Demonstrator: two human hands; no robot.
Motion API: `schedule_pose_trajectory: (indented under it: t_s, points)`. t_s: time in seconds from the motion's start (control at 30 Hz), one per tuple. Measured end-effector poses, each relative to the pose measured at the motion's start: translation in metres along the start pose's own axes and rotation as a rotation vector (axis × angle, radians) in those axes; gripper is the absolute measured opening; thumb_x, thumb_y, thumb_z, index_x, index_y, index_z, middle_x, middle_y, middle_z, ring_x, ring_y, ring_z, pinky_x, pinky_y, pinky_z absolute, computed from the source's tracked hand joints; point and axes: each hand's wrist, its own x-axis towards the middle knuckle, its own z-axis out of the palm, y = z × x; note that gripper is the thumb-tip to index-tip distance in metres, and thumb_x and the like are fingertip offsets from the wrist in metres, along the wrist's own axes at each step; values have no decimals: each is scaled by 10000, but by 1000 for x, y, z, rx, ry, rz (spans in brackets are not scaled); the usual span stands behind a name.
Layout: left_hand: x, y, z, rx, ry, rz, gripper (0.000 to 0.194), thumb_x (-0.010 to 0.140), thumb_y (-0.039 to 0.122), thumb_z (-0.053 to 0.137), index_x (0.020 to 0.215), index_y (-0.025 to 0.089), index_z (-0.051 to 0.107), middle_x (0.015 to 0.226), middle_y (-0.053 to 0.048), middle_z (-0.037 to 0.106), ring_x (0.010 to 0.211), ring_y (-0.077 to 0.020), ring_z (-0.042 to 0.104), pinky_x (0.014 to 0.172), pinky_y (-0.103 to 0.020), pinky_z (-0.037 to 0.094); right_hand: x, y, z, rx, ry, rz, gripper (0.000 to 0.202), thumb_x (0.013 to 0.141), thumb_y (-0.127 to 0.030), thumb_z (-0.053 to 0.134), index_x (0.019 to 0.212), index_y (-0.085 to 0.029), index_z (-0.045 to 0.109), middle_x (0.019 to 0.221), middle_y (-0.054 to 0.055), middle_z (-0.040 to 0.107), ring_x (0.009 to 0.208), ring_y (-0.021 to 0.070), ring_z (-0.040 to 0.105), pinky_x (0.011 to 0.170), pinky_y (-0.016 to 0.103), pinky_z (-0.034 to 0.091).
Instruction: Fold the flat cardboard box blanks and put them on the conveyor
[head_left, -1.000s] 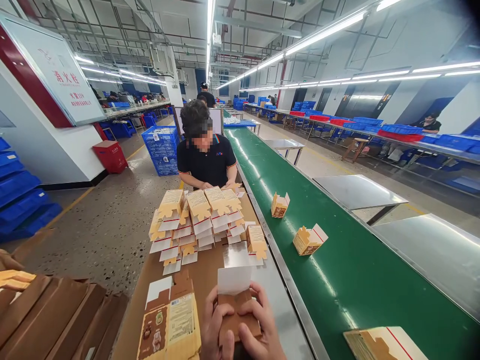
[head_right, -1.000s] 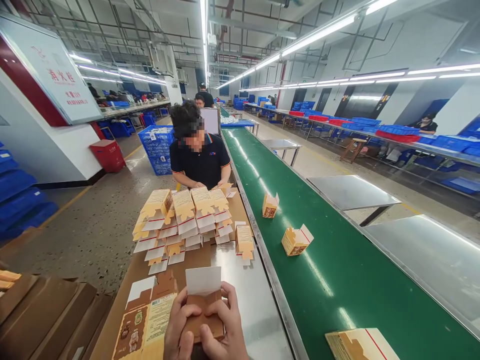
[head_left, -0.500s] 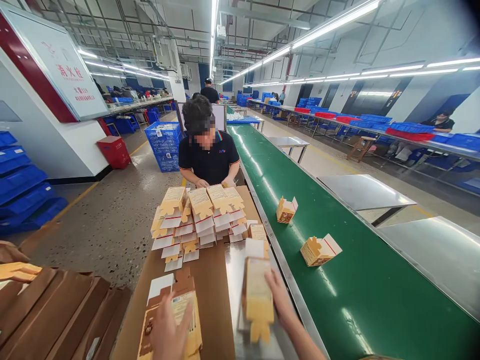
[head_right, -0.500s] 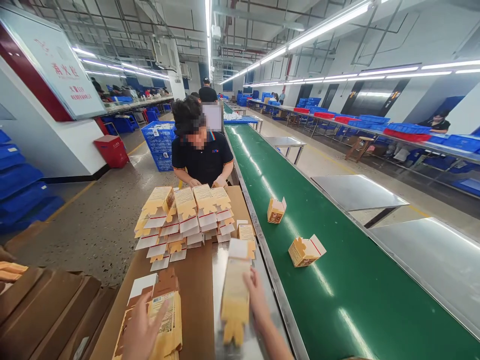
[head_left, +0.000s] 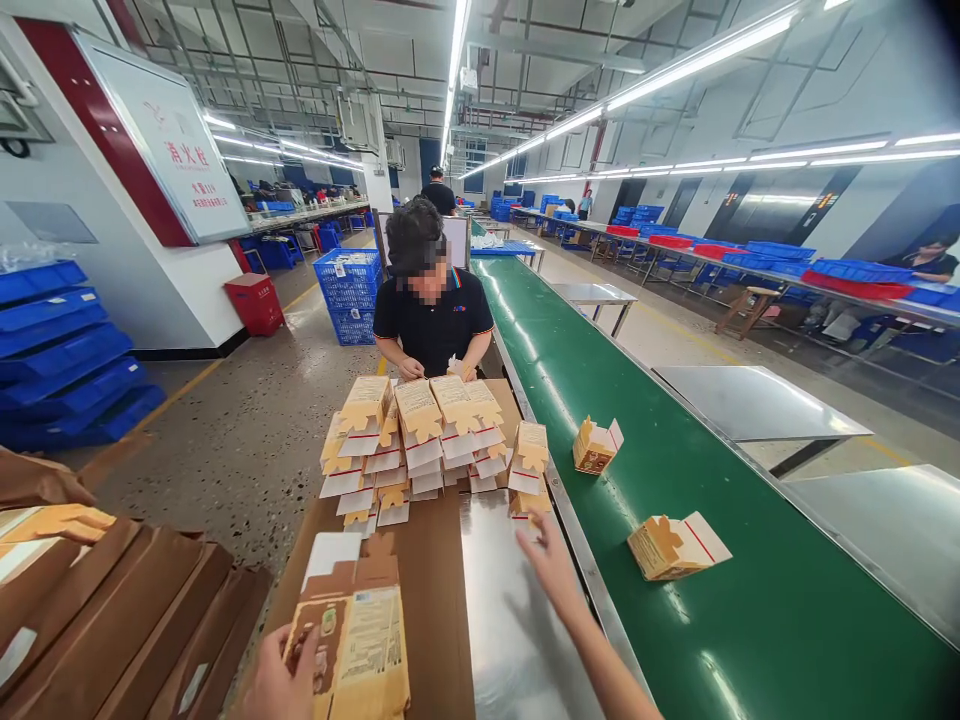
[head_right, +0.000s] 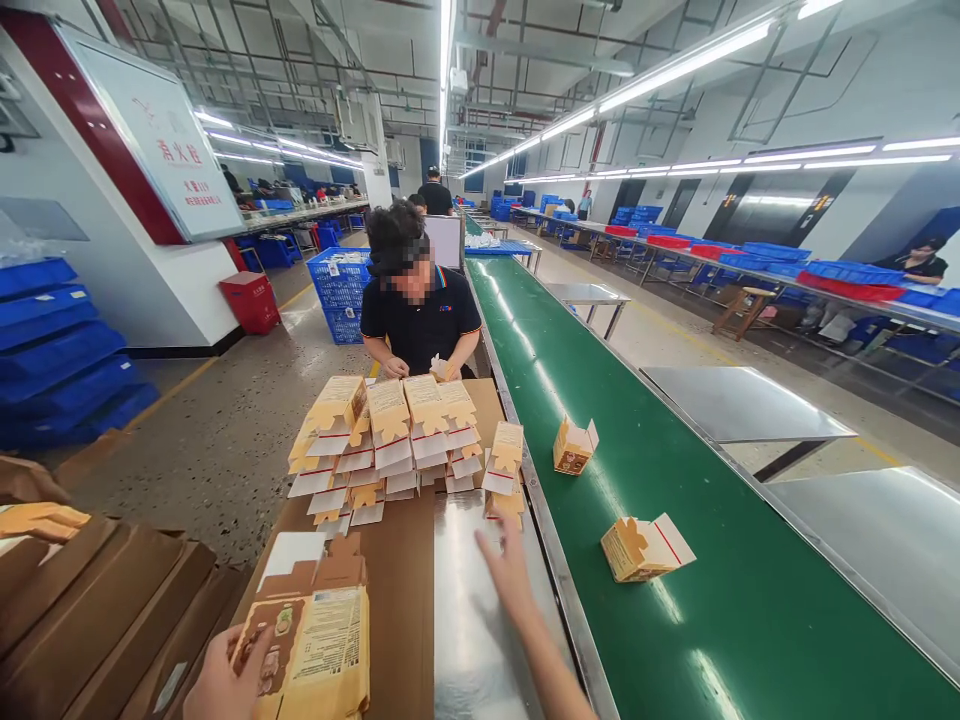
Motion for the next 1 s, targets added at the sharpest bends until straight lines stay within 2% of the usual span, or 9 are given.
schedule_pose_trajectory:
  t_s: [0.1,0.2,0.33,0.5,0.6,0.67,0.77,0.83,1.0]
  points:
    - [-24,32,-3,-251,-234,116,614,686,709,360,1010,215,524,1082,-84,679,1007,-257,635,822,-326,522,-55,-1,25,90,-186,43,665,531,-590,754,1067,-220,620,1166,136,645,1065,332,606,922,500,449]
    - [-61,72,1,-509,-376,121,769,631,744,469,1150,177,499,1291,-132,557,1226,-299,484,1006,-387,417,-93,-12,44,266,-322,128,593,617,-572,720,1063,-192,628,1006,113,721,950,300,669,871,465,493]
    - [-103,108,9,-593,-379,303,969,613,659,615,1381,184,265,1455,-142,350,1355,-303,295,1115,-466,249,-123,-28,54,540,-259,254,591,641,-591,695,1054,-174,621,923,107,739,884,312,685,836,468,509]
    - [-136,119,21,-831,-640,482,977,614,677,612,1412,268,227,1422,-102,423,1311,-320,374,1098,-456,295,-128,-48,44,486,-179,-32,896,613,-671,657,1342,-232,378,1168,107,649,1178,294,530,989,412,421]
    - [-145,124,23,-856,-483,571,807,727,631,533,1402,393,160,1525,-21,218,1376,-293,247,1121,-486,217,-126,-57,35,418,-129,-147,968,641,-674,632,1409,-253,219,1246,105,592,1251,284,458,1001,418,409]
    - [-146,128,19,-835,-350,666,597,807,524,505,1342,433,256,1535,17,134,1399,-273,171,1114,-497,200,-127,-58,33,451,-196,-167,932,663,-664,621,1407,-267,222,1234,104,601,1199,289,514,966,415,442]
    - [-144,134,11,-783,-318,782,409,788,573,497,1141,366,493,1461,-5,234,1369,-280,227,1069,-452,267,-130,-51,35,511,-299,-185,843,681,-670,595,1368,-272,313,1227,97,610,1104,287,589,941,400,464]
    - [-146,138,7,-757,-331,746,398,774,624,463,999,312,561,1422,-19,266,1331,-283,287,1030,-423,308,-131,-45,37,491,-299,-177,713,747,-642,543,1330,-267,374,1257,94,592,1107,274,587,951,394,457]
    - [-154,147,8,-825,-267,562,231,895,404,361,1041,279,488,1387,-52,366,1300,-221,339,1034,-422,313,-130,-39,35,318,-107,-230,292,815,-450,576,1071,-316,536,1463,25,354,1216,256,490,949,387,437]
